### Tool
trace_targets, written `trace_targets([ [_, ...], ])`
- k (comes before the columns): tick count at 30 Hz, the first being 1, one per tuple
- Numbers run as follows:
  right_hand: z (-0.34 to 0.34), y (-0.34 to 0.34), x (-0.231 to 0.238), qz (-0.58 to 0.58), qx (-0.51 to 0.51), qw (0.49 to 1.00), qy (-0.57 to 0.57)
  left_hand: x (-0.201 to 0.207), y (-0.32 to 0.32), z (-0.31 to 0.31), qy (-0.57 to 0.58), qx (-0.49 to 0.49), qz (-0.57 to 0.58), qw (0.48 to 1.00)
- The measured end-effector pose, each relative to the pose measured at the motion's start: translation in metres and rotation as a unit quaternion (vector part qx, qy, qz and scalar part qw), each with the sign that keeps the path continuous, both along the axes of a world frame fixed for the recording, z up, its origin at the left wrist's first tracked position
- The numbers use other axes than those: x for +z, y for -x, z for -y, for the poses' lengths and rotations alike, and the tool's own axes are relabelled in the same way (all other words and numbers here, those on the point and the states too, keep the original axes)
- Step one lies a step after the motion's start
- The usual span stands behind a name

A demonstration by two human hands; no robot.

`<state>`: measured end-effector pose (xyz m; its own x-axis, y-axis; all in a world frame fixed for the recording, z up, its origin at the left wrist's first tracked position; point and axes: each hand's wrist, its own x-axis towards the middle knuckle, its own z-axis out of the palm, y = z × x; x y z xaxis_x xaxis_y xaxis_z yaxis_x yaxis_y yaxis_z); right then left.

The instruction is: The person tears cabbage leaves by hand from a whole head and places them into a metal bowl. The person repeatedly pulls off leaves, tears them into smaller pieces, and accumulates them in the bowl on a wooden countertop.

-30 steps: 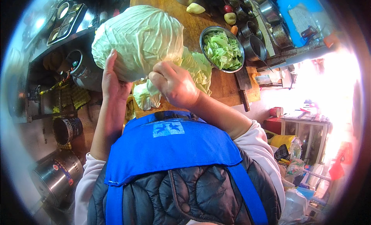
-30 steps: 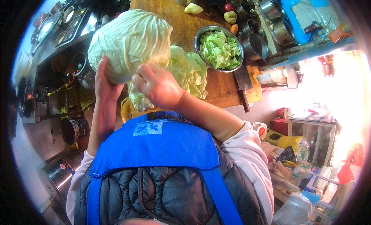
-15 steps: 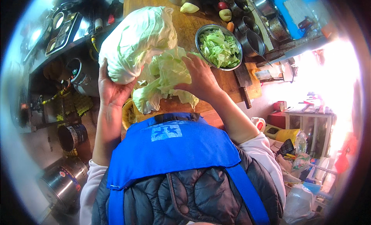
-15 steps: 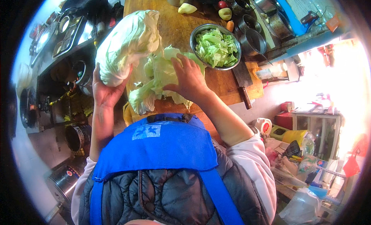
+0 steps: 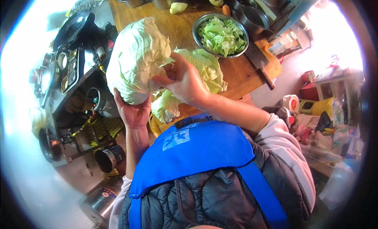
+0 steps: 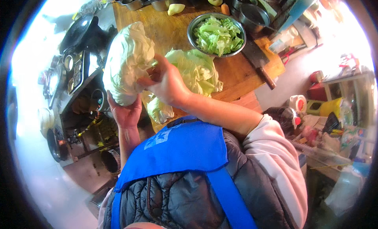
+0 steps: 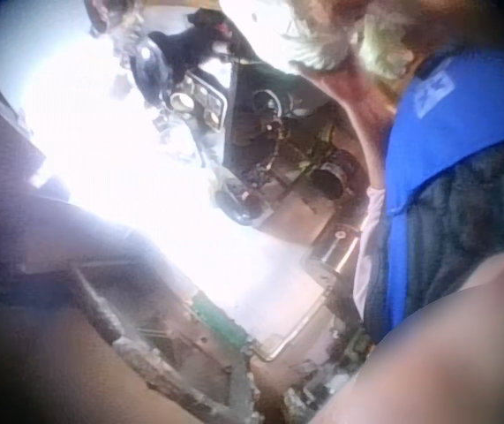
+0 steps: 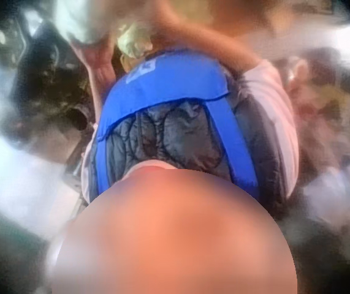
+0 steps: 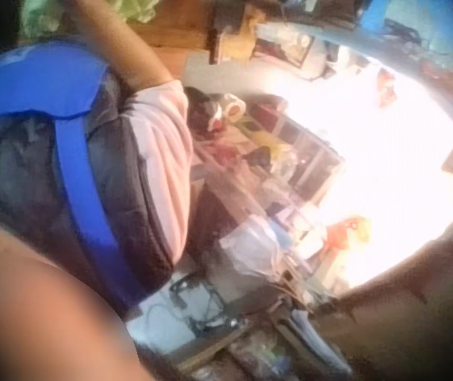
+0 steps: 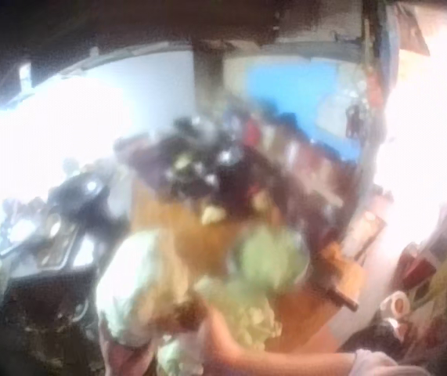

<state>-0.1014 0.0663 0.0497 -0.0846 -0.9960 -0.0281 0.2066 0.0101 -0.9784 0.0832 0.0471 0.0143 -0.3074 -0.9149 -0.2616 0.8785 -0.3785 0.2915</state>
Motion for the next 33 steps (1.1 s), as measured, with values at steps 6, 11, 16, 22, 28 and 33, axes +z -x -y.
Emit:
trace_targets([
  [6,-0.009,0.021,-0.011,-0.134,-0.027,0.987,0.090,0.002,0.006,0.005,-0.054,-0.053,-0.132,0.988],
  [11,-0.007,0.069,-0.036,-0.373,-0.008,0.922,0.103,0.001,0.003,0.007,-0.076,-0.172,-0.319,0.929],
  [16,-0.005,0.074,-0.001,-0.510,-0.036,0.854,0.097,-0.007,0.001,0.003,-0.047,-0.187,-0.314,0.930],
  [22,-0.014,0.031,0.060,-0.334,-0.086,0.868,0.357,-0.013,0.011,-0.006,0.036,-0.068,-0.021,0.997],
  [28,-0.008,0.022,0.047,-0.077,-0.040,0.968,0.237,-0.010,0.009,-0.008,0.075,-0.038,-0.084,0.993],
  [33,-0.010,0.023,0.038,-0.017,-0.024,0.962,0.270,-0.016,0.004,-0.007,0.053,-0.060,-0.147,0.986],
])
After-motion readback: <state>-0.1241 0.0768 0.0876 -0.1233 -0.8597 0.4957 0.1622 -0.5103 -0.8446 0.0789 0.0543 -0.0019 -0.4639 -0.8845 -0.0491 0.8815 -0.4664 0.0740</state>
